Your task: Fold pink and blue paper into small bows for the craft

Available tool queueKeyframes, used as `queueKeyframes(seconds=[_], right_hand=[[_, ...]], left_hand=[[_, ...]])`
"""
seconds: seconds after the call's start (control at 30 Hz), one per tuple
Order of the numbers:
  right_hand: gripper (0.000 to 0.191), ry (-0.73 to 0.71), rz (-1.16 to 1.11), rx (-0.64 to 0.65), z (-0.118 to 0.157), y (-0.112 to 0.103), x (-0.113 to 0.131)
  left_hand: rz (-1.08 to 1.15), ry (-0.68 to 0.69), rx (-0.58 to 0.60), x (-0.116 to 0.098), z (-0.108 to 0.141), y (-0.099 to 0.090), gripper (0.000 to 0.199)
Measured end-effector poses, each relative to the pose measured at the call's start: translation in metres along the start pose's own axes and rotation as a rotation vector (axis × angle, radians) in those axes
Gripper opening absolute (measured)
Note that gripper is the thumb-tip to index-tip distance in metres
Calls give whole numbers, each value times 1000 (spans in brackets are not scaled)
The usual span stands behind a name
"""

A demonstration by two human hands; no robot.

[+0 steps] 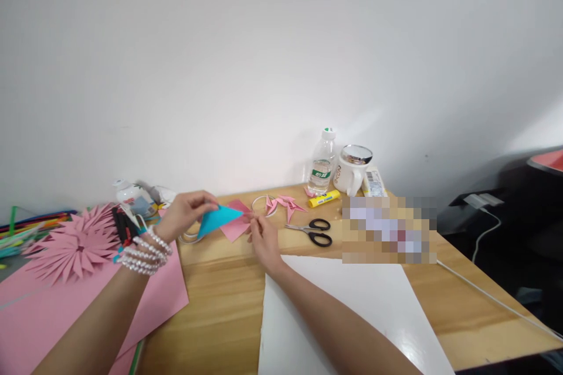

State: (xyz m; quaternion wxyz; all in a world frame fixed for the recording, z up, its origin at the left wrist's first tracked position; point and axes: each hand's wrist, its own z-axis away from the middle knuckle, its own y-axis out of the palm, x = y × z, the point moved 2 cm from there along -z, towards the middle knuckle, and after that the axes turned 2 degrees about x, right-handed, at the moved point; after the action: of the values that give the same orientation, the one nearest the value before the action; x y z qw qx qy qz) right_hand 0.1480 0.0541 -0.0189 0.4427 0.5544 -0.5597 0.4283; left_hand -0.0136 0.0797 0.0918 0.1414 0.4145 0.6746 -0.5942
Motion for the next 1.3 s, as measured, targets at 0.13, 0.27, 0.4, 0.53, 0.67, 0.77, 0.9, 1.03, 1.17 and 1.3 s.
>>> queueKeyframes(seconds=[0.13, 0.27, 0.4, 0.53, 0.67, 0.77, 0.9, 1.03, 1.17, 1.3], right_hand=[[33, -14, 33, -62, 3, -1, 9], [20, -73, 180, 49, 7, 5, 8], [19, -112, 226, 99, 9, 8, 5], [24, -106, 179, 194, 10, 10, 7], [33, -43, 132, 235, 9, 10, 7], [32, 21, 46, 129, 6, 8, 4], [31, 94, -211, 55, 3, 8, 1], [38, 78, -280, 81, 2, 8, 1], [39, 37, -246, 68, 2, 5, 1], [41, -9, -152, 121, 5, 5, 1]], left_hand=[[-144, 14, 105, 24, 26, 31, 15], [-237, -2, 8, 40, 30, 39, 18], [-367, -53, -146, 54, 22, 35, 11], [-516, 0, -121, 59, 18, 42, 11], [-496, 17, -119, 49, 20, 40, 11], [-396, -7, -183, 34, 27, 32, 10], [-142, -4, -249, 15, 38, 35, 5], [219, -140, -99, 10, 47, 55, 6], [517, -274, -46, 13, 53, 65, 32], [692, -312, -28, 17, 55, 63, 45]])
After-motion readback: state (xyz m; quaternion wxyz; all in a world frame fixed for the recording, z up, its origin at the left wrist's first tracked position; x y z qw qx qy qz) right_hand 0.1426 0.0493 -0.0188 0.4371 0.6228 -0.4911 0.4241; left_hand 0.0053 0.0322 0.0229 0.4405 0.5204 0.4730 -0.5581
